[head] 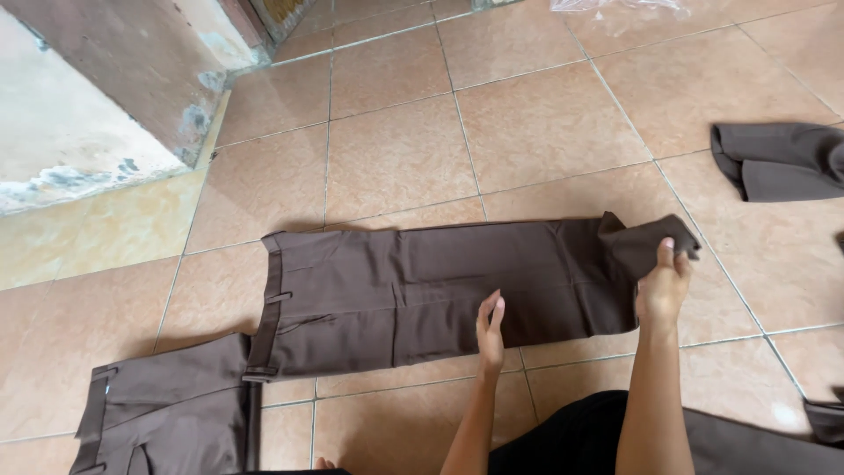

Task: Folding several pairs of brown pants on a tiled floor.

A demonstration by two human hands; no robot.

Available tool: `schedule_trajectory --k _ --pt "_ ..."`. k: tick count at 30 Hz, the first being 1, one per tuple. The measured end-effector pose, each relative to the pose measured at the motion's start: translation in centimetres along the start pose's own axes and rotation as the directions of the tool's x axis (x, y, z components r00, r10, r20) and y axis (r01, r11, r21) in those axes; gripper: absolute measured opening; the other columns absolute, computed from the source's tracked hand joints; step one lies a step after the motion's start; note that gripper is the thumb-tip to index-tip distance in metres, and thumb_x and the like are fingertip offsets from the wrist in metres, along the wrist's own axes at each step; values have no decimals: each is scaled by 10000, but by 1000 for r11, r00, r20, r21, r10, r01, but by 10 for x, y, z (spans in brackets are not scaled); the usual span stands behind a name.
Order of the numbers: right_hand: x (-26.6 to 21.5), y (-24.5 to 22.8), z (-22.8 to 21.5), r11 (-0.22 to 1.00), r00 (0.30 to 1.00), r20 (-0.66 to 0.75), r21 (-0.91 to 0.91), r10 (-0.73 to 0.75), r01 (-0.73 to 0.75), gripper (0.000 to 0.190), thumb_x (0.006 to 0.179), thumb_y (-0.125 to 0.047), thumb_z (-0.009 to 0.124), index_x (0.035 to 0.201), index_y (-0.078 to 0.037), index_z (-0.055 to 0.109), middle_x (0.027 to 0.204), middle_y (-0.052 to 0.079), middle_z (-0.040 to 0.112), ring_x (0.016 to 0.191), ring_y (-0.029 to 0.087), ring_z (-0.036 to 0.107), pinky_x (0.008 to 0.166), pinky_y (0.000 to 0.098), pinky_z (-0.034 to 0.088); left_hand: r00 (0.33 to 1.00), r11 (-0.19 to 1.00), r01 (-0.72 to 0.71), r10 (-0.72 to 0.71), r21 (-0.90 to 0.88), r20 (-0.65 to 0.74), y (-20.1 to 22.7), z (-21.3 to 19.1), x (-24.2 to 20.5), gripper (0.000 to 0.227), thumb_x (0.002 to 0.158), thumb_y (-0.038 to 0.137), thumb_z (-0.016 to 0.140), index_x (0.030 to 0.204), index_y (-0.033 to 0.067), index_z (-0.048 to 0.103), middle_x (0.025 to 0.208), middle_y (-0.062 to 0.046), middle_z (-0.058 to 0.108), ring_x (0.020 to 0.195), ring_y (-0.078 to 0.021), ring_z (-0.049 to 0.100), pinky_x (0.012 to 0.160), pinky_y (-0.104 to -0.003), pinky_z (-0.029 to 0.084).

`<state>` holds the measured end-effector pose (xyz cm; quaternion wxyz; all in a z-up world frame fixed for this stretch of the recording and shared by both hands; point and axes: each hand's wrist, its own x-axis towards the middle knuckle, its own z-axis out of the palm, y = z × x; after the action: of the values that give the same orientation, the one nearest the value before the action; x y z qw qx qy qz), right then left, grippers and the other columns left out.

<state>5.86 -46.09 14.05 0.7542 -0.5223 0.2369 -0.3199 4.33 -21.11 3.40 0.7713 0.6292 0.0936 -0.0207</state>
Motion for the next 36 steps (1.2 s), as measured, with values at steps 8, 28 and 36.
schedule_trajectory --k 8,28,36 --pt "-51 19 75 582 771 465 -799 435 154 665 1020 -550 505 1472 -63 544 1470 233 527 1427 378 409 1203 509 289 890 900 338 -211 -273 405 33 57 95 1005 949 754 621 1668 229 155 1457 -147 263 1349 -365 337 1118 -641 277" --pt "13 217 32 -64 731 394 -857 558 511 749 975 -820 188 1618 -440 144 1739 -1 -67 1589 270 -94 1203 702 43 998 804 20 22 594 -63 40 -72 131 474 1058 349 544 1471 118 557 1395 -252 613 1307 -407 575 1091 -501 511" --pt "2 210 31 -97 859 229 -947 458 305 718 1016 -724 117 1638 -405 -48 1720 62 -163 1577 249 -128 1249 586 -58 966 695 -32 206 718 -156 13 -134 143 508 1097 285 456 1513 -7 454 1408 -300 586 1273 -425 601 1053 -547 535"
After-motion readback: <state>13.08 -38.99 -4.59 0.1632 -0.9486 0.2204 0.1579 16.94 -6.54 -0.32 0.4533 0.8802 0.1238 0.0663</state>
